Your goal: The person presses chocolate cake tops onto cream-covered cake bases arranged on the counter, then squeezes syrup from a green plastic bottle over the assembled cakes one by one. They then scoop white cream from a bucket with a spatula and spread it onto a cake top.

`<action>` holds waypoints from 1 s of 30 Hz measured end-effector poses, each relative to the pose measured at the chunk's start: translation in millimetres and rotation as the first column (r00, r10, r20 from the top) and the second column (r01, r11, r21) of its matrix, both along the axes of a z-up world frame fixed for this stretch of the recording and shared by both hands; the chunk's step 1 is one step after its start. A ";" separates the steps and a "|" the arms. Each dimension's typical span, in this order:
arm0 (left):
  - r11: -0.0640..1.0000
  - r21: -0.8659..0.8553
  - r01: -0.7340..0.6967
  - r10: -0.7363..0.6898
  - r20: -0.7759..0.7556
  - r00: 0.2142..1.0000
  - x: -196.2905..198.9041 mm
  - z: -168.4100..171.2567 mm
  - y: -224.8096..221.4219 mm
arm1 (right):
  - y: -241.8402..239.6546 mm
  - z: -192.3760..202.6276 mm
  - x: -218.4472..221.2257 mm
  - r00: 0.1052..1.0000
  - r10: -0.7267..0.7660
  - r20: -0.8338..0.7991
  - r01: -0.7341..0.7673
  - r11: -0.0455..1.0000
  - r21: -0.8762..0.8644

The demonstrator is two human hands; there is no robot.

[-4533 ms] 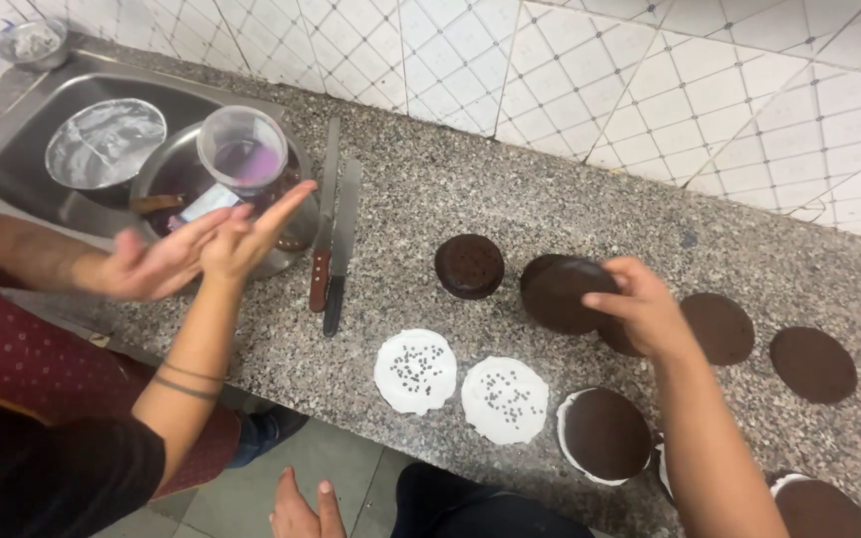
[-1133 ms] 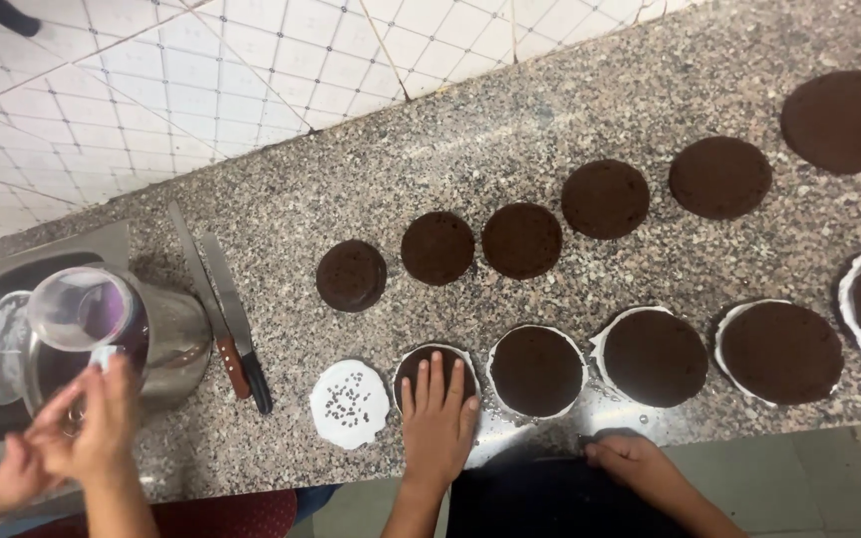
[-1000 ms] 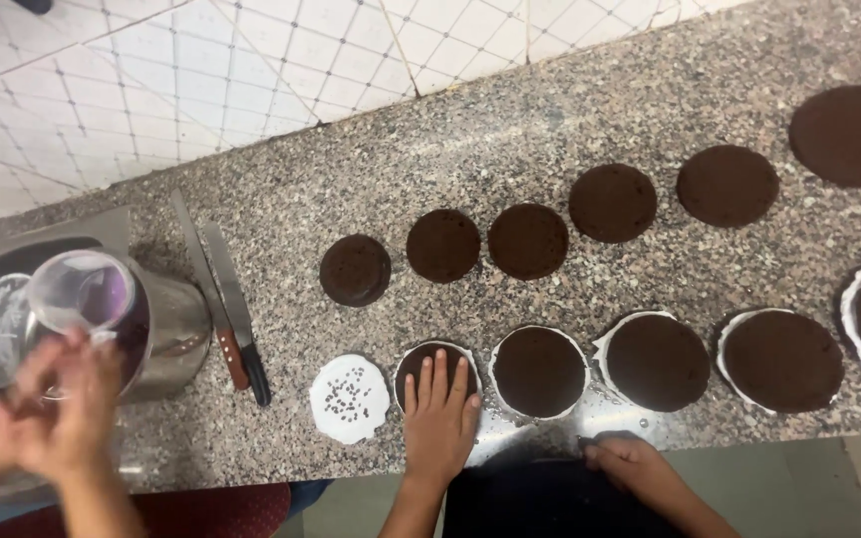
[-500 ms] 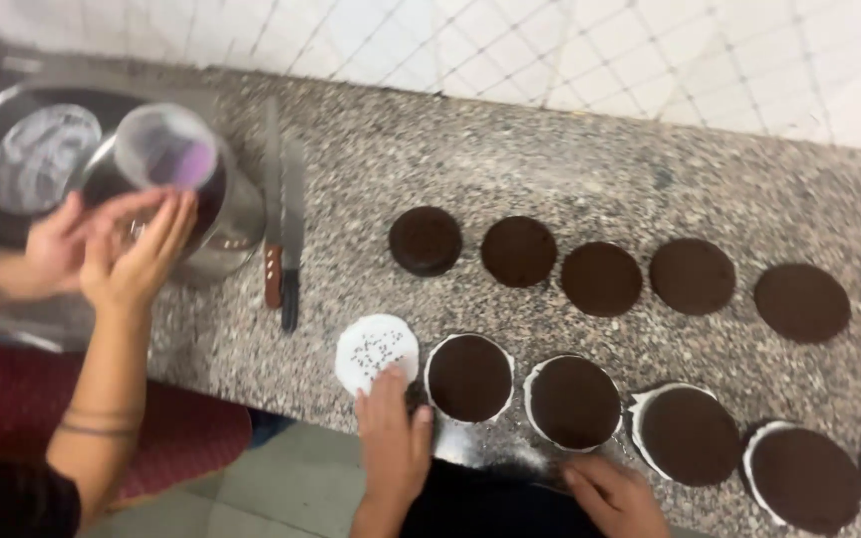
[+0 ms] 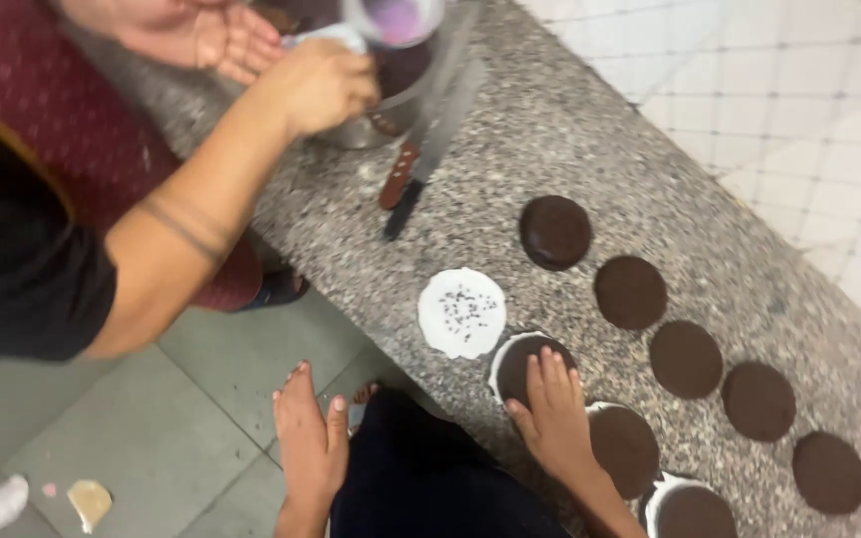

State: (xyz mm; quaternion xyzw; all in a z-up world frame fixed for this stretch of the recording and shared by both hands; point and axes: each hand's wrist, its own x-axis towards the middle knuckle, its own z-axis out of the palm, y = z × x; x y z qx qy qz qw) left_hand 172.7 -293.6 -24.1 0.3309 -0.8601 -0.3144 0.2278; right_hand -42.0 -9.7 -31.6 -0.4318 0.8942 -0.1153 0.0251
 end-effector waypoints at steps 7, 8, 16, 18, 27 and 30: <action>0.986 0.102 -0.131 0.128 0.041 0.991 22.6 -11.3 -8.6 | 1.6 -6.5 -2.9 0.999 -0.027 -0.037 0.029 0.998 0.049; 0.985 0.112 -0.132 0.128 0.041 0.991 23.1 -11.3 -9.9 | 2.0 -7.3 -2.1 0.998 -0.033 -0.044 0.037 0.997 0.072; 0.995 0.099 -0.002 0.001 0.014 1.000 -6.7 -2.1 -14.6 | -4.5 9.4 1.4 0.999 -0.042 -0.023 0.044 0.995 0.091; 0.993 0.096 0.067 -0.067 -0.004 0.998 -23.8 2.7 -6.9 | -6.2 22.2 5.1 0.998 -0.056 -0.007 0.056 0.993 0.100; 0.817 0.017 0.577 -0.575 -0.072 0.815 -82.8 34.9 33.3 | -8.4 31.1 31.3 0.995 -0.098 0.010 0.097 0.994 0.041; 0.747 0.000 0.665 -0.665 -0.033 0.746 -100.6 41.1 43.6 | -10.8 38.8 32.1 0.993 -0.114 0.035 0.114 0.993 0.007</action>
